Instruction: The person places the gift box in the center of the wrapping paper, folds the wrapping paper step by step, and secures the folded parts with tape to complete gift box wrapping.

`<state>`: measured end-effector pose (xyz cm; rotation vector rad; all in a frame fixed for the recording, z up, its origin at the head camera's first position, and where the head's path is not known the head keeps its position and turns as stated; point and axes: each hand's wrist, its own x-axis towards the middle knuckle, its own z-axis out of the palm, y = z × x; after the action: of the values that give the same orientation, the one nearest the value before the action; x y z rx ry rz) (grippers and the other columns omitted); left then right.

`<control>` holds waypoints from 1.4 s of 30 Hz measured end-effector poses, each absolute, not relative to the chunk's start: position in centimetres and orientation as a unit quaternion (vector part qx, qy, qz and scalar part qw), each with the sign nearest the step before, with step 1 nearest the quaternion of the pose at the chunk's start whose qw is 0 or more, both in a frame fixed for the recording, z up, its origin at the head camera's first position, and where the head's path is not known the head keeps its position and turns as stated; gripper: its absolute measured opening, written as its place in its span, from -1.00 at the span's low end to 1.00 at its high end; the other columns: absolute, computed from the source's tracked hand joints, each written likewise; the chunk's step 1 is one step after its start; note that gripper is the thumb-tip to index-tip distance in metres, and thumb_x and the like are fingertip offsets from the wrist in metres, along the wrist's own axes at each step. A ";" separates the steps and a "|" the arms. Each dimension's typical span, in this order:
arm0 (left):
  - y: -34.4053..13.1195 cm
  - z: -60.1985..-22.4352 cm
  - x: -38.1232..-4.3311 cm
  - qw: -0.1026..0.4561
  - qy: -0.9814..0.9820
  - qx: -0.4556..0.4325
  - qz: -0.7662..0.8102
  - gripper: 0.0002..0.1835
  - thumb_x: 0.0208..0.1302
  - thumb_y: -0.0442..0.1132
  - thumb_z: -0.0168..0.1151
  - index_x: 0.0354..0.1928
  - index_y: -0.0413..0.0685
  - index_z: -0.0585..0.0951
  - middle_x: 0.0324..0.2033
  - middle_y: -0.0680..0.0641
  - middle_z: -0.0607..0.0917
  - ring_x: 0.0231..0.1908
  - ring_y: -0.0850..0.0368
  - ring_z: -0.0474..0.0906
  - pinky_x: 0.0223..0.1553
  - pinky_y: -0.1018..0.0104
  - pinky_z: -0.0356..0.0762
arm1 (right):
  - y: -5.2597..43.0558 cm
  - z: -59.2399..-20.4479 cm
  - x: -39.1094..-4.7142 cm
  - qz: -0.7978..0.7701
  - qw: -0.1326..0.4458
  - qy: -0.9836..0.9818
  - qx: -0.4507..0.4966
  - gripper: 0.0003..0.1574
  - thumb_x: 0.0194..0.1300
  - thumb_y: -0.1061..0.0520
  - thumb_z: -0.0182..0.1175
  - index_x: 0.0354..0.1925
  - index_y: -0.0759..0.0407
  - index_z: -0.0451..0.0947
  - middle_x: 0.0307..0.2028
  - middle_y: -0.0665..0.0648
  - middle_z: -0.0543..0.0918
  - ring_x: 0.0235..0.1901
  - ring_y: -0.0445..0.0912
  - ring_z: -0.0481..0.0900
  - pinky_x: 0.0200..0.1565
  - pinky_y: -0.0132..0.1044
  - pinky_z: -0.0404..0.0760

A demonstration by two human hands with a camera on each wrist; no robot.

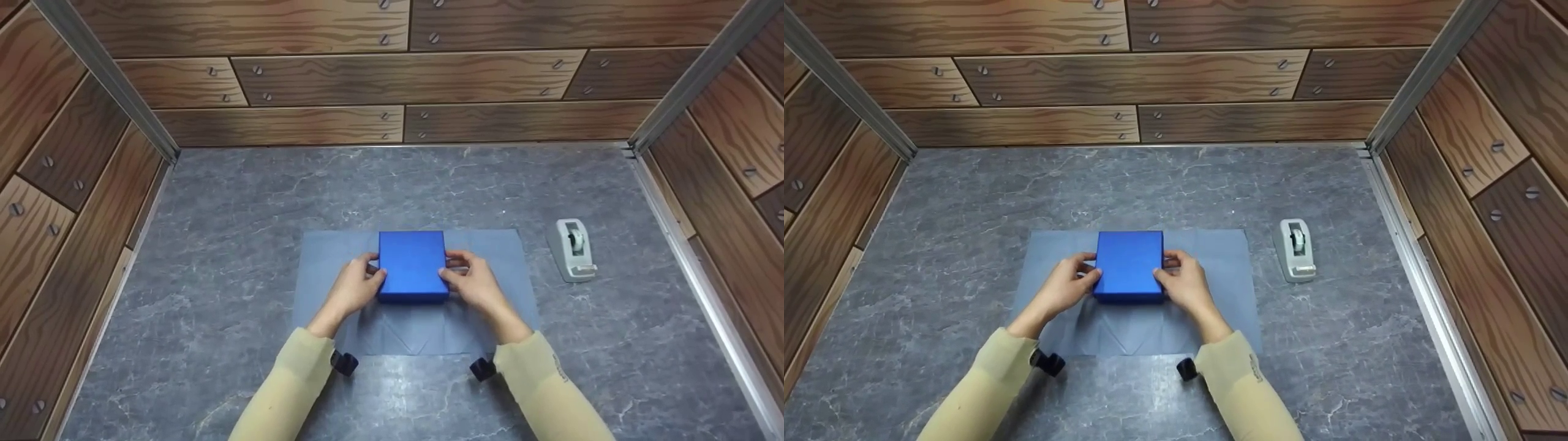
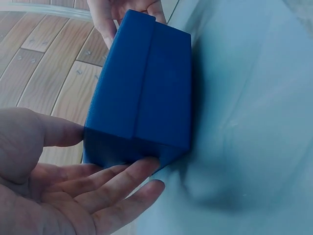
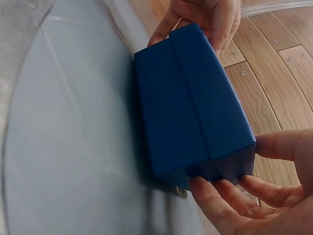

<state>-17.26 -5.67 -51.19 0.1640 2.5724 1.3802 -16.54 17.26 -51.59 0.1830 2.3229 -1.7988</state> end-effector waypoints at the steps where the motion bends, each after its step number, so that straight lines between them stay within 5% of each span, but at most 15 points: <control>1: -5.7 -51.2 -17.0 0.109 0.874 0.057 0.470 -0.55 0.27 -0.21 0.11 0.14 -0.30 0.40 -0.27 -0.15 0.65 -0.30 0.10 0.60 -0.34 0.30 0.55 | 17.2 -51.7 -16.3 -0.608 0.098 0.785 0.062 -0.44 0.17 0.27 0.20 0.13 0.39 0.32 -0.07 0.35 0.44 -0.18 0.07 0.51 -0.27 -0.23 0.59; 22: -6.0 -51.6 -14.4 0.121 0.874 0.064 0.467 -0.57 0.27 -0.19 0.10 0.14 -0.24 0.41 -0.27 -0.11 0.64 -0.38 0.12 0.59 -0.44 0.31 0.53 | 17.6 -52.3 -13.9 -0.636 0.112 0.760 0.074 -0.47 0.12 0.31 0.24 0.08 0.34 0.37 -0.11 0.33 0.46 -0.24 0.06 0.53 -0.26 -0.05 0.58; 33: -6.8 -52.5 -14.3 0.094 0.887 0.094 0.441 -0.54 0.31 -0.07 0.06 0.12 -0.24 0.44 -0.18 -0.13 0.62 -0.18 0.03 0.55 -0.14 0.12 0.48 | 18.8 -52.7 -14.1 -0.583 0.119 0.804 0.005 -0.41 0.26 0.06 0.15 0.15 0.35 0.32 -0.03 0.34 0.46 -0.10 0.13 0.51 -0.17 -0.01 0.54; 38: -7.2 -53.3 -14.4 0.030 0.935 0.093 0.342 -0.60 0.32 -0.05 0.03 0.10 -0.09 0.51 0.00 -0.17 0.52 0.06 -0.13 0.38 0.09 -0.07 0.22 | 19.9 -53.0 -14.3 -0.445 0.059 0.892 -0.057 -0.48 0.33 -0.02 0.04 0.12 0.28 0.42 0.04 0.29 0.46 0.03 0.15 0.42 0.01 0.04 0.38; 42: -7.7 -54.2 -14.5 0.014 0.964 0.078 0.255 -0.62 0.26 -0.07 0.11 0.12 0.12 0.52 0.13 -0.15 0.43 0.17 -0.22 0.23 0.10 -0.27 0.06 | 20.7 -53.4 -14.3 -0.298 0.068 0.948 -0.095 -0.42 0.24 0.00 0.16 0.17 0.19 0.40 0.22 0.34 0.26 0.22 0.23 0.13 0.18 0.15 0.03</control>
<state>-14.51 -7.73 -54.19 0.2434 3.0013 0.7951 -14.28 20.67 -53.41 -0.2852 2.8544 -0.8962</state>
